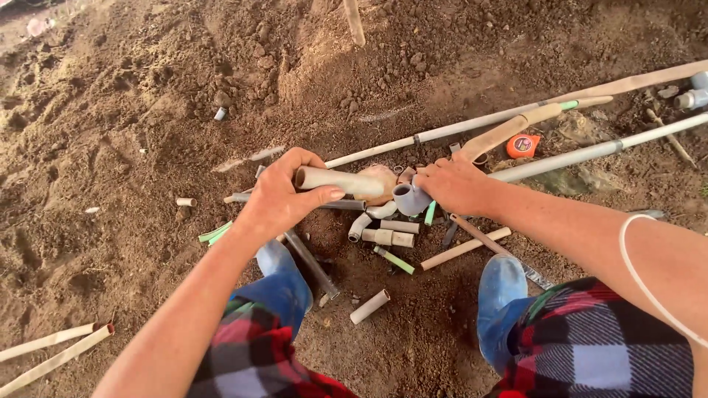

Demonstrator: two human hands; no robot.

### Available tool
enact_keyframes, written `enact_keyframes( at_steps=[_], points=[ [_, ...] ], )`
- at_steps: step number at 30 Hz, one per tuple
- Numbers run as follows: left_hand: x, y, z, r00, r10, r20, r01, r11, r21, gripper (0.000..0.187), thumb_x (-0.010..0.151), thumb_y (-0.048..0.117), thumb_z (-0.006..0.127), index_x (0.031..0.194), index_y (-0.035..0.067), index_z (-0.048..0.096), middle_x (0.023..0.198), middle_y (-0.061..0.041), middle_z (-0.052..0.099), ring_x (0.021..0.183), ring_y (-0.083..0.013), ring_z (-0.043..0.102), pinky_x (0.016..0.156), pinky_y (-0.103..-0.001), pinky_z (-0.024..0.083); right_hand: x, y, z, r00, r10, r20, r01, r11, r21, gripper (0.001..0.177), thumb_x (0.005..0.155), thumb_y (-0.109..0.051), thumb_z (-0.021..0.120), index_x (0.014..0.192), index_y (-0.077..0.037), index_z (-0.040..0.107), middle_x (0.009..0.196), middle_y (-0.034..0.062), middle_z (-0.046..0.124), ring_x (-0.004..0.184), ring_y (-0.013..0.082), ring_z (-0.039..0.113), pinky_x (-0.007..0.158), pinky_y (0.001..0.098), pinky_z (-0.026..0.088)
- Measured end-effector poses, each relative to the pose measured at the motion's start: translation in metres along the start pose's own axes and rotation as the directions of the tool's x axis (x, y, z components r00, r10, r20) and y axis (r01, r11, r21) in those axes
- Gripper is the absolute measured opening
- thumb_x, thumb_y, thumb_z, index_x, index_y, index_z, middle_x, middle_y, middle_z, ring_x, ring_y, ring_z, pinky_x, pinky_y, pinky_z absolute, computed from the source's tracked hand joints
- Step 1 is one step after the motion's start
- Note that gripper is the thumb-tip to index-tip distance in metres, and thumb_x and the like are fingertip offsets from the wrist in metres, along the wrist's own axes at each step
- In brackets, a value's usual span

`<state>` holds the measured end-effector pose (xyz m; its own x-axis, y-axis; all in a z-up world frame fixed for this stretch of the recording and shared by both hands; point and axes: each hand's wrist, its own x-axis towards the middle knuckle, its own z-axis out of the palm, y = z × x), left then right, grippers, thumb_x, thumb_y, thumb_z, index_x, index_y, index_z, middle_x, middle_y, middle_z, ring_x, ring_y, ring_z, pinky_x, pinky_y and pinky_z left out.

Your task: Connecting various PVC pipe segments and fittings while sitting on the ground.

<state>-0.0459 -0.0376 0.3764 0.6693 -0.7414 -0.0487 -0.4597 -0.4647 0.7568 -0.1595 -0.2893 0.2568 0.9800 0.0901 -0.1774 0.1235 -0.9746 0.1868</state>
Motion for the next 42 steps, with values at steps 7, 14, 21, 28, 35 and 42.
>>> enact_keyframes(
  at_steps=[7,14,21,28,35,42],
  points=[
    [0.02,0.01,0.016,0.995,0.017,-0.098,-0.047,0.949,-0.311,0.035,0.088,0.02,0.063,0.115,0.002,0.05,0.102,-0.019,0.058,0.091,-0.0243,0.06,0.079,-0.031,0.055,0.001,-0.007,0.001,1.0,-0.001,0.003,0.002,0.995,-0.104,0.016,0.091,-0.012,0.044,0.1,-0.018,0.055,0.091,0.0042,0.062,0.088,0.0231,0.059,0.074,0.0393,0.042],
    [0.048,-0.006,0.035,0.988,0.156,-0.011,-0.15,0.923,-0.355,0.043,0.091,0.03,0.06,0.114,-0.003,0.045,0.1,-0.024,0.057,0.096,-0.0317,0.061,0.081,-0.044,0.056,0.008,-0.016,0.014,0.988,-0.073,-0.137,0.04,0.973,-0.226,0.014,0.086,-0.015,0.051,0.1,-0.014,0.054,0.086,0.0092,0.058,0.08,0.0267,0.057,0.068,0.0424,0.038],
    [0.043,-0.002,0.051,0.982,0.177,0.069,-0.143,0.929,-0.342,0.044,0.089,0.031,0.063,0.114,0.0,0.043,0.097,-0.018,0.052,0.093,-0.0288,0.059,0.07,-0.036,0.058,0.005,-0.018,0.02,0.98,-0.091,-0.177,0.047,0.969,-0.241,0.011,0.083,-0.014,0.055,0.094,-0.013,0.054,0.08,0.0095,0.058,0.074,0.0269,0.055,0.064,0.0412,0.036],
    [0.052,-0.015,0.062,0.989,0.147,0.034,-0.124,0.923,-0.364,0.044,0.087,0.031,0.065,0.115,0.005,0.044,0.096,-0.019,0.052,0.091,-0.0303,0.061,0.067,-0.036,0.059,0.008,-0.019,0.01,0.997,-0.056,-0.054,0.04,0.963,-0.268,0.016,0.081,-0.013,0.056,0.097,-0.015,0.055,0.083,0.0068,0.059,0.076,0.0249,0.057,0.067,0.0404,0.037],
    [0.042,-0.004,0.069,0.991,0.137,-0.003,-0.129,0.931,-0.342,0.045,0.083,0.03,0.07,0.115,0.01,0.046,0.097,-0.022,0.059,0.095,-0.0356,0.063,0.075,-0.043,0.058,0.007,-0.023,-0.007,0.999,-0.048,0.004,0.047,0.965,-0.259,0.017,0.083,-0.011,0.055,0.1,-0.012,0.055,0.086,0.0086,0.06,0.081,0.0263,0.058,0.071,0.0422,0.04],
    [0.04,0.0,0.067,0.996,0.077,-0.046,-0.089,0.929,-0.359,0.049,0.077,0.032,0.076,0.113,0.013,0.048,0.098,-0.02,0.062,0.098,-0.0367,0.064,0.081,-0.044,0.057,-0.001,-0.028,-0.028,0.998,-0.03,0.048,0.041,0.966,-0.255,0.02,0.083,-0.01,0.057,0.102,-0.011,0.056,0.088,0.009,0.061,0.083,0.0259,0.059,0.072,0.0437,0.043]
  ],
)
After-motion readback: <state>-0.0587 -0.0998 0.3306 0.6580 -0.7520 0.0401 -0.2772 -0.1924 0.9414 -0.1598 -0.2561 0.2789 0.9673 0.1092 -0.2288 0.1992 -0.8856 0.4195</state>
